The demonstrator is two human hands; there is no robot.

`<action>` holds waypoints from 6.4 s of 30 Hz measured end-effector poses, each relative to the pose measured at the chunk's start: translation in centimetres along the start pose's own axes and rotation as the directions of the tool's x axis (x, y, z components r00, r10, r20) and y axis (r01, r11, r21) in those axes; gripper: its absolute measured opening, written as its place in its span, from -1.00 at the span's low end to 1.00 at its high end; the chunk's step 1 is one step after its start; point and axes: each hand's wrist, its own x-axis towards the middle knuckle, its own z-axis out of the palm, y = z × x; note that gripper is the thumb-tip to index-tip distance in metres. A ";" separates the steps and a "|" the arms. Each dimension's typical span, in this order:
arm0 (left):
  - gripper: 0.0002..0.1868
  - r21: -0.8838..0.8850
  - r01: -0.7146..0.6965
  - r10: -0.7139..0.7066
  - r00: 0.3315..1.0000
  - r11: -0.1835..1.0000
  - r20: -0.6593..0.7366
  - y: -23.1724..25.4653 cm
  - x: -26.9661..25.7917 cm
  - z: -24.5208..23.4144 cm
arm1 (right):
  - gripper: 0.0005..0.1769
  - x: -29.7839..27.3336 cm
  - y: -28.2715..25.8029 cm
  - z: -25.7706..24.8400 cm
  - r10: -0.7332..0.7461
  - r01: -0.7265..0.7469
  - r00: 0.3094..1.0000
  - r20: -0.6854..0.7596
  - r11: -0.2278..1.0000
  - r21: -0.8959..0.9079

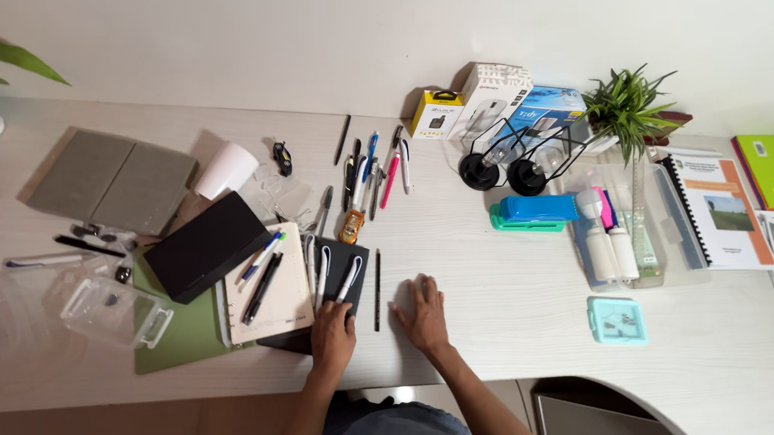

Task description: The person organizes stationery items on a white desk. They place a small black device into a yellow and white box, then arrange several pens and markers into a white paper cup. The person also moves a small toy car and a roll of tape to different positions on the desk.

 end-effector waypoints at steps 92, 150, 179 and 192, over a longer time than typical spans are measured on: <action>-0.27 0.302 0.208 -0.249 0.963 0.930 0.104 -5.3 33.0 -5.0 | -0.56 15.3 -13.5 -1.1 -0.087 0.088 0.987 -0.138 0.996 -0.001; -0.54 -0.427 0.060 0.096 0.938 0.902 0.334 21.6 2.9 22.3 | -0.67 -6.0 18.5 -13.7 0.195 0.012 0.818 -0.541 0.935 0.355; -0.28 -0.030 -0.467 0.386 0.690 0.884 0.612 31.0 7.2 29.9 | -0.75 1.2 27.9 -15.8 0.312 -0.043 0.655 -0.689 0.925 0.378; -0.22 -0.036 -0.452 0.367 0.673 0.891 0.642 32.8 9.9 29.2 | -0.73 2.6 27.6 -16.8 0.343 -0.061 0.676 -0.652 0.908 0.414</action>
